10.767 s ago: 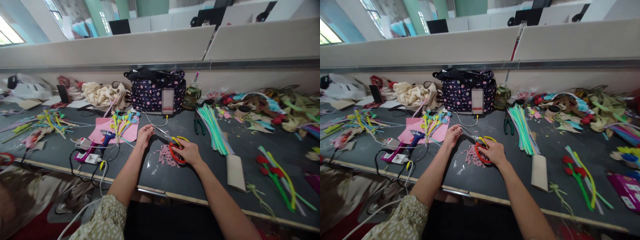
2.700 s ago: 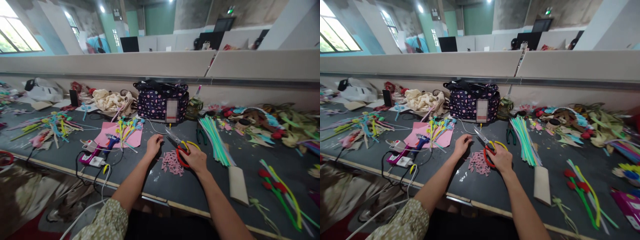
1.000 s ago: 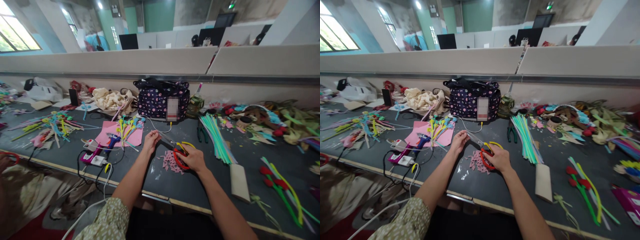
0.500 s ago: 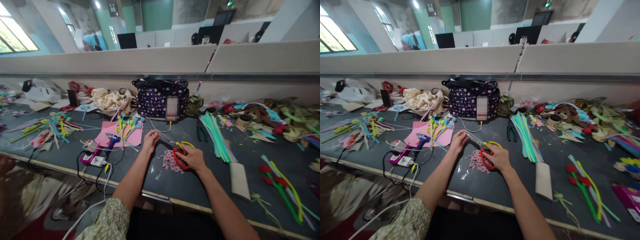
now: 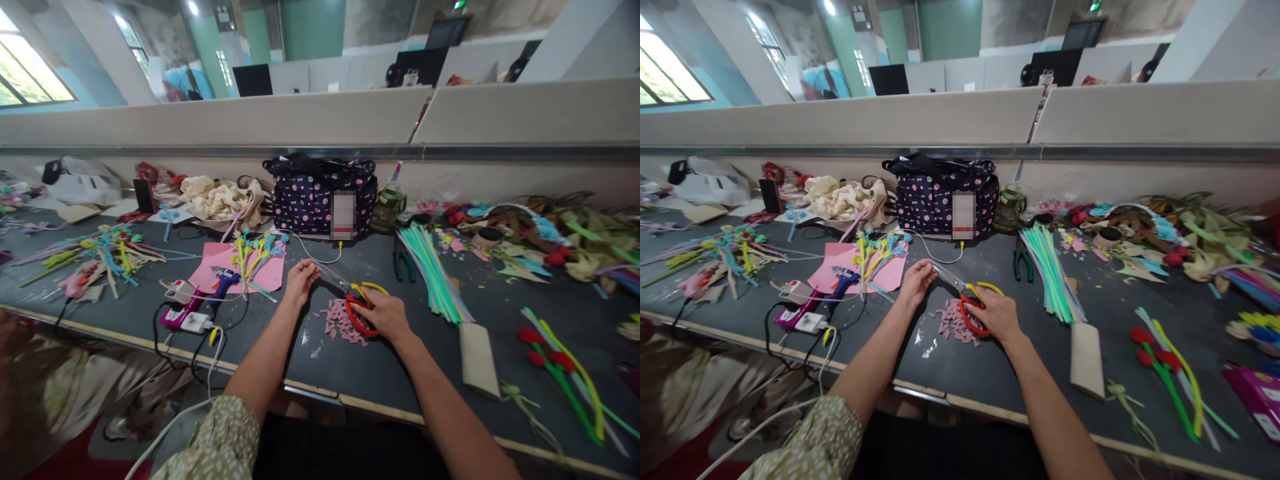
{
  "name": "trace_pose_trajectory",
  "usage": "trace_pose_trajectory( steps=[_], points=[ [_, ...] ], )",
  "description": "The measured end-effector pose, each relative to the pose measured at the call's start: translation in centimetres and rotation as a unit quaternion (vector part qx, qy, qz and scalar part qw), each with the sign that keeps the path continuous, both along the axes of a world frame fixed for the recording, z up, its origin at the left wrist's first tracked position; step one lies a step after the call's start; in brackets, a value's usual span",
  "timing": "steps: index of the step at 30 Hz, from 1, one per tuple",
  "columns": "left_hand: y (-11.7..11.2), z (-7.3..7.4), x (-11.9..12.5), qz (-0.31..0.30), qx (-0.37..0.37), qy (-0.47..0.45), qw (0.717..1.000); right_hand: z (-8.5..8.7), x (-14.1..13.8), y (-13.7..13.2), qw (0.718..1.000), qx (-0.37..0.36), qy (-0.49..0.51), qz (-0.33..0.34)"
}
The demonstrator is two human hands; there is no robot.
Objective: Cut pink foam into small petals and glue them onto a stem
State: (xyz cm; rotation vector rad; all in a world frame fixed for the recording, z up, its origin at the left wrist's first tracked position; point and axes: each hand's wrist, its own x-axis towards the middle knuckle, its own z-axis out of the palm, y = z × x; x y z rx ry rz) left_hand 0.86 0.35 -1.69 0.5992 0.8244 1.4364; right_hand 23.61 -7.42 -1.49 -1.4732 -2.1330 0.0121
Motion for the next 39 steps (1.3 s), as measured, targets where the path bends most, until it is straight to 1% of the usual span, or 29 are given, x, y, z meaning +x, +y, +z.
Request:
trace_pose_trajectory(
  steps=[10,17,21,26,33,39],
  points=[
    [0.0,0.1,-0.2,0.003,-0.009,-0.004,1.000,-0.1,0.1,0.0,0.999,-0.032,-0.021,0.013],
    [-0.3,0.8,-0.1,0.016,-0.016,0.020,1.000,0.1,-0.2,-0.1,0.999,-0.005,-0.043,-0.022],
    [-0.2,0.7,-0.1,0.018,-0.017,0.020,1.000,0.6,-0.6,-0.4,0.999,0.002,-0.031,-0.040],
    [-0.1,0.4,-0.2,0.015,0.003,-0.001,1.000,1.5,-0.9,-0.6,0.998,-0.030,-0.015,-0.054],
    [0.0,0.3,-0.4,0.003,0.005,-0.018,1.000,0.7,-0.2,-0.1,0.998,0.010,-0.010,-0.066],
    [0.0,0.5,-0.3,0.000,-0.002,-0.032,0.999,0.4,0.0,-0.1,0.999,0.015,-0.005,-0.046]
  ],
)
